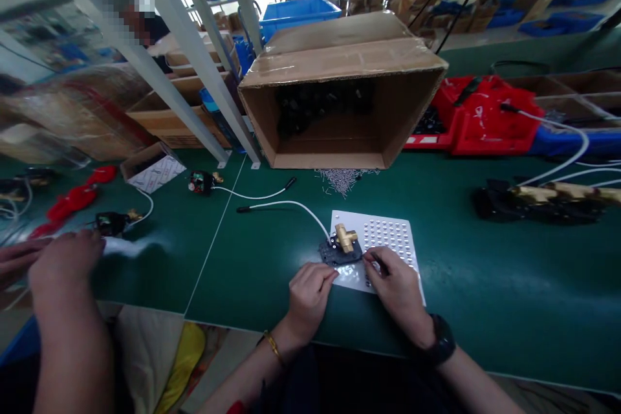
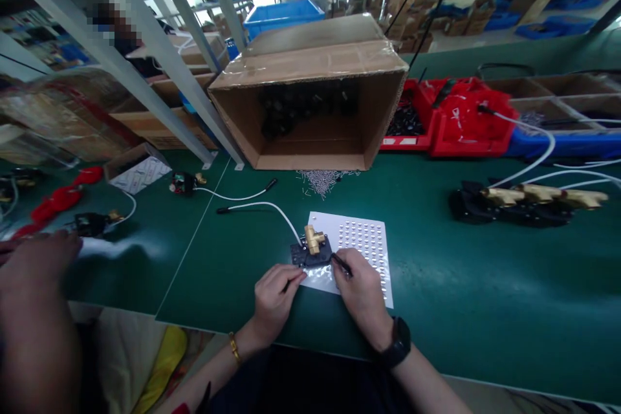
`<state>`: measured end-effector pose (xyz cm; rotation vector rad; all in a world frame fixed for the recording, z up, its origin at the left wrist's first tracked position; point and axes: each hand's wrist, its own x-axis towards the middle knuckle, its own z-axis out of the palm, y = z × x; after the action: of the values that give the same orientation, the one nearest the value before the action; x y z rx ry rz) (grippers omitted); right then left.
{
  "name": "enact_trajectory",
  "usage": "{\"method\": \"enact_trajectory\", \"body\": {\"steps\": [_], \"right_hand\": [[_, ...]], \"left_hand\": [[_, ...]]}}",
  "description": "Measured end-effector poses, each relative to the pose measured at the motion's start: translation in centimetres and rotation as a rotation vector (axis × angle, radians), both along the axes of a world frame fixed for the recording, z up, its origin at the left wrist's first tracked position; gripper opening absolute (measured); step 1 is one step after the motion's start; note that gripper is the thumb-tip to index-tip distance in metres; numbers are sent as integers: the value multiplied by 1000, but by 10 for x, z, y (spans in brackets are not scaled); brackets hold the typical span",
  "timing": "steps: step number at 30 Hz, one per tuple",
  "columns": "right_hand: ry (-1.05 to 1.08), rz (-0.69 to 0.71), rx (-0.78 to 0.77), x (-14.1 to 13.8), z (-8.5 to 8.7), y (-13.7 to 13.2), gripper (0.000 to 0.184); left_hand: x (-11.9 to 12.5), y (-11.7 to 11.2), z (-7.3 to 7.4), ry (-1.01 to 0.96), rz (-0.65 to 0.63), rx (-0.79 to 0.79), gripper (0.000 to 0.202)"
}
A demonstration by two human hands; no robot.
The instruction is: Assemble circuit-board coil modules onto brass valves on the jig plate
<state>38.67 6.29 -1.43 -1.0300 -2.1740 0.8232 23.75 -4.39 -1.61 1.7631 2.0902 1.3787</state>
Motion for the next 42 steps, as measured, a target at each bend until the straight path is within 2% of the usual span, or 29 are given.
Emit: {"method": "enact_trajectory", "body": {"steps": [6, 9, 17, 22, 26, 32, 36, 39, 42], "right_hand": [[50, 106, 27, 2, -11, 1, 9], [50, 112, 20, 3, -11, 1, 9], [31, 157, 17, 5, -8, 2, 14], [12, 200, 82, 11, -8, 2, 24], [-23, 239, 140, 12, -11, 0, 27], [-100, 194, 155, -1, -8, -3, 18], [-96, 215, 143, 3, -7, -6, 23], [-77, 228, 118, 17, -5, -7, 33], [-76, 185, 96, 25, 3, -1, 33]], "left_hand": [[2, 3, 0, -49, 86, -25, 10], [3, 5, 3, -116, 140, -48, 10], [0, 10, 0, -164, 142, -169, 11], [-3, 15, -3, -171, 200, -241, 10], [-5, 19, -2, -251, 234, -271, 12], [-4, 21, -1, -466, 228, -305, 16], [-11, 18, 2, -753, 310, -158, 19], [-30, 25, 14, -914, 323, -115, 31], [-58, 44, 32, -1181, 207, -203, 39]]}}
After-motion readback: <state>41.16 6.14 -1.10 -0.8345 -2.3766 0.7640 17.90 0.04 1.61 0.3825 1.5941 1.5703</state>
